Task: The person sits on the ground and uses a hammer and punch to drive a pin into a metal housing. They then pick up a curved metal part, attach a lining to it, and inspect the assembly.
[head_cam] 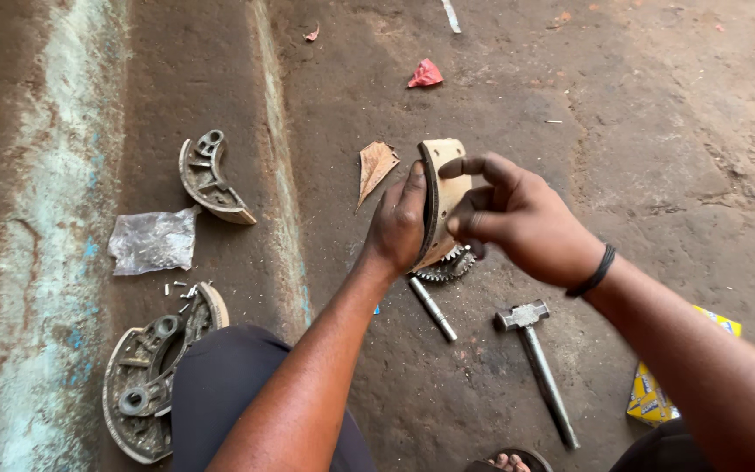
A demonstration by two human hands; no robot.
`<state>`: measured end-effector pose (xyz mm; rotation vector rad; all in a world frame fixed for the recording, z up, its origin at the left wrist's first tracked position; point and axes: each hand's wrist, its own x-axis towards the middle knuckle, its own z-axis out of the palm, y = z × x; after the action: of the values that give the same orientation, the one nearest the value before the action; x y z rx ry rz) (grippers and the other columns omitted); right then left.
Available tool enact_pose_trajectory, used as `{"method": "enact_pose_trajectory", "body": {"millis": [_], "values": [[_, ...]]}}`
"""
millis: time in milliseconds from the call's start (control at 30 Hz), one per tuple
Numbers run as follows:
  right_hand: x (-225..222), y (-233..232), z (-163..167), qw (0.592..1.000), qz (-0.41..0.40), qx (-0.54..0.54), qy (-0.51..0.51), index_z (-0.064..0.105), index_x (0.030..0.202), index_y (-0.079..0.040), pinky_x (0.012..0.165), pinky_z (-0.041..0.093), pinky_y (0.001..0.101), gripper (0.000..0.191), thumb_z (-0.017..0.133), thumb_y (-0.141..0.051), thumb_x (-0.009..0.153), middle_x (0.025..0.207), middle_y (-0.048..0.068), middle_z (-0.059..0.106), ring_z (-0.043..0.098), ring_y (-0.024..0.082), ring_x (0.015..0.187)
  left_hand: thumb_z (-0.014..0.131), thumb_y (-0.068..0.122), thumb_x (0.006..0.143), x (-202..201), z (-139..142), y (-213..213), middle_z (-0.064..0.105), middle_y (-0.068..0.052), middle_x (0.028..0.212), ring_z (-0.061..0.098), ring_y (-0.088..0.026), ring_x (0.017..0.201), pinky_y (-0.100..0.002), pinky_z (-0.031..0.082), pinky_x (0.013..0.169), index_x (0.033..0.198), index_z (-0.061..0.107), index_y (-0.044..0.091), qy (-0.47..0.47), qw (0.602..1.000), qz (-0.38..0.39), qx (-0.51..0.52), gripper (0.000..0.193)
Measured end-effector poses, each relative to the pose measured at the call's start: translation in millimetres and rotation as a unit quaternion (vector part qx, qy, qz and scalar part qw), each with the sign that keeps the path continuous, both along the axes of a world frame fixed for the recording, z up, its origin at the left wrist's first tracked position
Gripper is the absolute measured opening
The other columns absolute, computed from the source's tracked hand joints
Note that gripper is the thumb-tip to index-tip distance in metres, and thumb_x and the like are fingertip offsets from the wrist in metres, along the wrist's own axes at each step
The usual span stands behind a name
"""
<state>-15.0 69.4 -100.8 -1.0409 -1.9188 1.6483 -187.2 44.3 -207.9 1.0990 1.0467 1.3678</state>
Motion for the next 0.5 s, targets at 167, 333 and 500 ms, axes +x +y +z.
{"method": "enact_pose_trajectory", "body": {"millis": [167,333,500], "values": [[2,7,15,0.821,0.126,0.468,-0.301,0.053,0.140,-0.017,0.064,0.055,0.0349,0.049,0.062,-0.012,0.092,0.085,0.006,0.069,0.065,0.017,0.069,0.035,0.050,0.110,-11,-2,3,0.071,-0.009,0.105,0.068,-0.015,0.092,-0.031,0.057,0.080,0.126,0.066,0.000,-0.103,0.991,-0.070,-0.056,0.061],[-1,9,19,0.711,0.078,0.576,-0.397,0.045,0.150,-0.009,0.062,0.056,0.0378,0.057,0.059,-0.018,0.096,0.082,0.008,0.067,0.062,0.019,0.064,0.037,0.050,0.109,-9,-5,5,0.072,-0.008,0.102,0.068,-0.015,0.087,-0.030,0.057,0.076,0.122,0.068,0.001,-0.117,0.986,-0.082,-0.085,0.060],[-1,7,15,0.806,0.019,0.398,-0.437,0.033,0.163,-0.016,0.068,0.057,0.0359,0.069,0.055,-0.019,0.098,0.101,0.011,0.065,0.064,0.022,0.076,0.037,0.050,0.110,-5,-9,4,0.074,-0.009,0.100,0.070,-0.015,0.087,-0.032,0.059,0.077,0.119,0.069,-0.001,-0.106,0.986,-0.112,-0.058,0.061]]}}
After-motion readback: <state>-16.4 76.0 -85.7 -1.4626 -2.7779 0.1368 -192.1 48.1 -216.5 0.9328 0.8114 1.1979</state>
